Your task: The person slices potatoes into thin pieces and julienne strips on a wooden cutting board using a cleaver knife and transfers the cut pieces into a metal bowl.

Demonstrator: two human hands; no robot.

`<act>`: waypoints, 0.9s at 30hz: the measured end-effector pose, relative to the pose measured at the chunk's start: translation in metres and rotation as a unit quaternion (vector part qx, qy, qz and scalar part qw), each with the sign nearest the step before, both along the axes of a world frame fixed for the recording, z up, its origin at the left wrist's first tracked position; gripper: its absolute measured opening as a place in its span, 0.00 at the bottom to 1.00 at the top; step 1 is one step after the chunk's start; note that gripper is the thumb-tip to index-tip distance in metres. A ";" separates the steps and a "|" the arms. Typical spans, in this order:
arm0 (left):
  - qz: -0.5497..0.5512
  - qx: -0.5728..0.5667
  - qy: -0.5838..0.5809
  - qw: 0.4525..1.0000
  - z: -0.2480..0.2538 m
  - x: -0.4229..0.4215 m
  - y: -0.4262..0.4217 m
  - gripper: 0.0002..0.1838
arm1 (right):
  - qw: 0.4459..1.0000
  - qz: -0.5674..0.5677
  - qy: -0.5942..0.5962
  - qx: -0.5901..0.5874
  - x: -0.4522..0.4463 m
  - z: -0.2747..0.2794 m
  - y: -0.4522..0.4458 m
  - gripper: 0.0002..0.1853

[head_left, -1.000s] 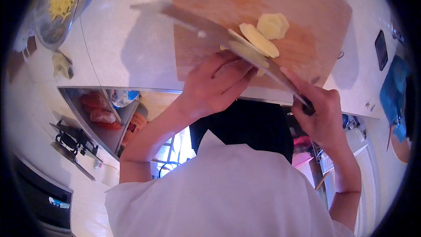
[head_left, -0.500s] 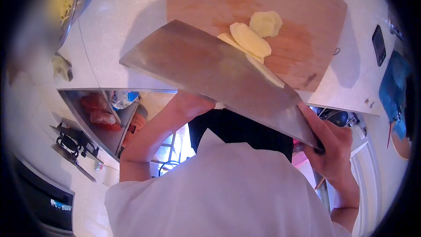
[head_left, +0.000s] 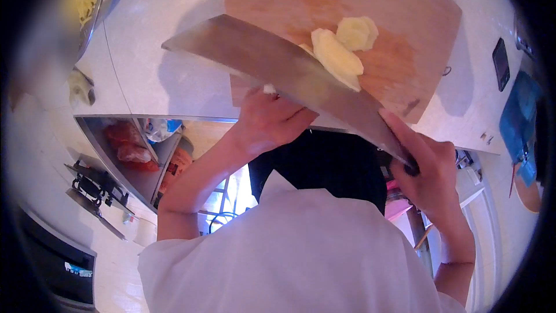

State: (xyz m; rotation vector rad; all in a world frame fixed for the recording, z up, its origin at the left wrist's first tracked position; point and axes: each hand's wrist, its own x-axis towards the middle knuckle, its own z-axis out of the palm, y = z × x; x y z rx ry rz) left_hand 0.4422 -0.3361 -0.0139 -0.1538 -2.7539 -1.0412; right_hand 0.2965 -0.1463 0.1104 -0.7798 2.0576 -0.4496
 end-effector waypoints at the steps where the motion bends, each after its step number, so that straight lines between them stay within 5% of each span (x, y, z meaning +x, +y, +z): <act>1: 0.006 0.000 0.009 1.000 0.003 -0.004 0.000 0.10 | 1.000 -0.002 0.003 -0.002 0.000 -0.005 -0.002 0.35; 10: 0.032 -0.023 0.116 0.992 0.008 -0.025 0.002 0.11 | 0.999 -0.009 0.016 -0.034 -0.007 -0.030 -0.006 0.36; 13: 0.024 0.031 0.063 0.997 0.006 -0.018 -0.001 0.12 | 1.000 -0.013 0.001 -0.009 -0.007 0.000 -0.006 0.35; 16: 0.143 0.168 0.024 0.975 -0.034 0.010 0.017 0.12 | 1.000 0.004 0.020 -0.003 0.001 0.025 0.000 0.33; 27: 0.129 0.162 0.029 0.978 -0.047 0.021 0.020 0.12 | 0.998 0.032 0.058 0.004 0.007 0.029 0.016 0.35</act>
